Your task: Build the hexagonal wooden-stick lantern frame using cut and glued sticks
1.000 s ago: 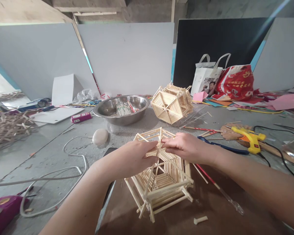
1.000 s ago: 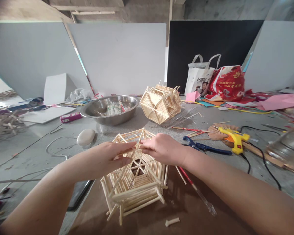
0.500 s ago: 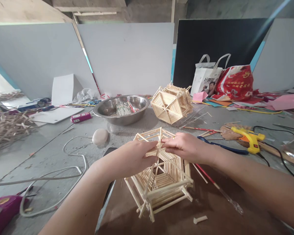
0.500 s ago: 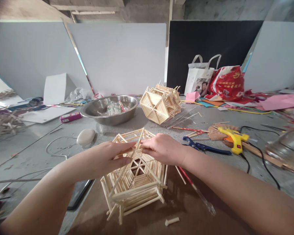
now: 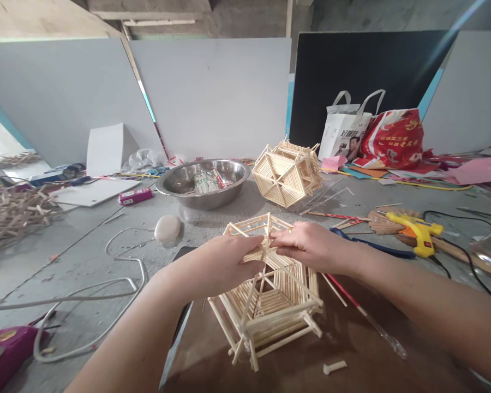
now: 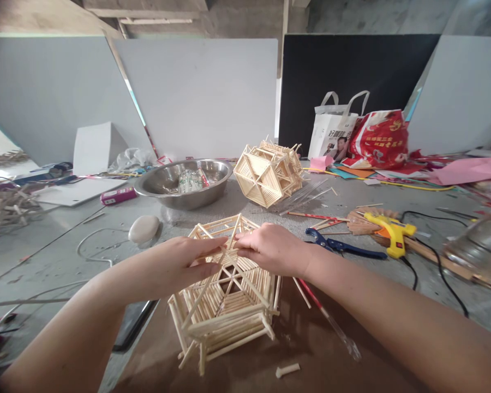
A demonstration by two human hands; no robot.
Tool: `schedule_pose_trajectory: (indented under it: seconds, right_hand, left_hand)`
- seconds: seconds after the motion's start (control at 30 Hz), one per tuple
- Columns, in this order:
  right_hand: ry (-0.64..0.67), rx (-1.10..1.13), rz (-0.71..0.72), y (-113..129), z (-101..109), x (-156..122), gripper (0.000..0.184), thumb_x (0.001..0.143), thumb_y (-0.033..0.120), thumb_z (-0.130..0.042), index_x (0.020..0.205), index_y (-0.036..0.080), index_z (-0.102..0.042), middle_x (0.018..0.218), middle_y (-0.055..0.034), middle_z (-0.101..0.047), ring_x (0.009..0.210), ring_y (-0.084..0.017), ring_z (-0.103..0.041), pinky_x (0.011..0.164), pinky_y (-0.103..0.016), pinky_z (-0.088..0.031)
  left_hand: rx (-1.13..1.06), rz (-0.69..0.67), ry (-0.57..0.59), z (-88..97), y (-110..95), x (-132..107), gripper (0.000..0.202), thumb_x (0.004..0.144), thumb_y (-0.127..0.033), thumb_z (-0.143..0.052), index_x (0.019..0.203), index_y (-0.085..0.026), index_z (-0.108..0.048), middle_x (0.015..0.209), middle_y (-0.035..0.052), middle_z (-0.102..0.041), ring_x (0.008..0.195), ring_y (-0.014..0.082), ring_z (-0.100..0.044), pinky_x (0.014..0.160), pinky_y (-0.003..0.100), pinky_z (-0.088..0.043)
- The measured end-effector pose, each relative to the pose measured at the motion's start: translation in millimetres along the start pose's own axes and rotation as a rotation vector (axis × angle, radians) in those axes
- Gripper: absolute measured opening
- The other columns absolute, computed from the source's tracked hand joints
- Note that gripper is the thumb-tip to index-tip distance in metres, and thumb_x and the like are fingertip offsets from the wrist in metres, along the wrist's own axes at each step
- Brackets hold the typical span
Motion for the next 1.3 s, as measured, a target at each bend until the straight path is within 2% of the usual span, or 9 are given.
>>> schedule_pose_trajectory:
  seconds: [0.57,1.2,1.3]
  right_hand:
    - [0.004,0.004,-0.002,0.8,-0.1,0.6,0.030,0.087,0.032,-0.033,0.095,0.024,-0.061,0.093,-0.0021,-0.064,0.083,-0.017,-0.056,0.072,-0.030,-0.037]
    - [0.009,0.013,-0.003,1.2,0.7,1.2,0.030,0.087,0.032,-0.034,0.097,0.024,-0.061,0.106,-0.0021,-0.061,0.087,-0.017,-0.056,0.073,-0.030,-0.038]
    - [0.016,0.023,-0.001,1.6,0.4,1.0,0.029,0.087,0.031,-0.034,0.096,0.024,-0.061,0.103,-0.0025,-0.062,0.087,-0.017,-0.057,0.074,-0.030,-0.038]
  left_hand:
    - [-0.010,0.017,0.008,0.5,0.0,0.1,0.018,0.079,-0.026,-0.036,0.089,-0.021,-0.051,0.070,-0.0019,-0.054,0.058,0.0111,-0.046,0.052,0.023,-0.030]
    - [-0.008,-0.005,-0.007,1.5,-1.6,-0.9,0.017,0.079,-0.025,-0.036,0.086,-0.020,-0.051,0.068,-0.0016,-0.053,0.058,0.0108,-0.046,0.052,0.022,-0.032]
    - [-0.008,-0.002,-0.009,2.1,-1.5,-1.1,0.018,0.079,-0.025,-0.036,0.086,-0.019,-0.051,0.068,-0.0014,-0.053,0.058,0.0108,-0.046,0.052,0.021,-0.032]
Point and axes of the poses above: each hand's wrist, its own x-axis towards the middle knuckle, its own z-axis out of the back of the hand, y = z × x, the point moved 9 cm from there along x, towards the middle knuckle
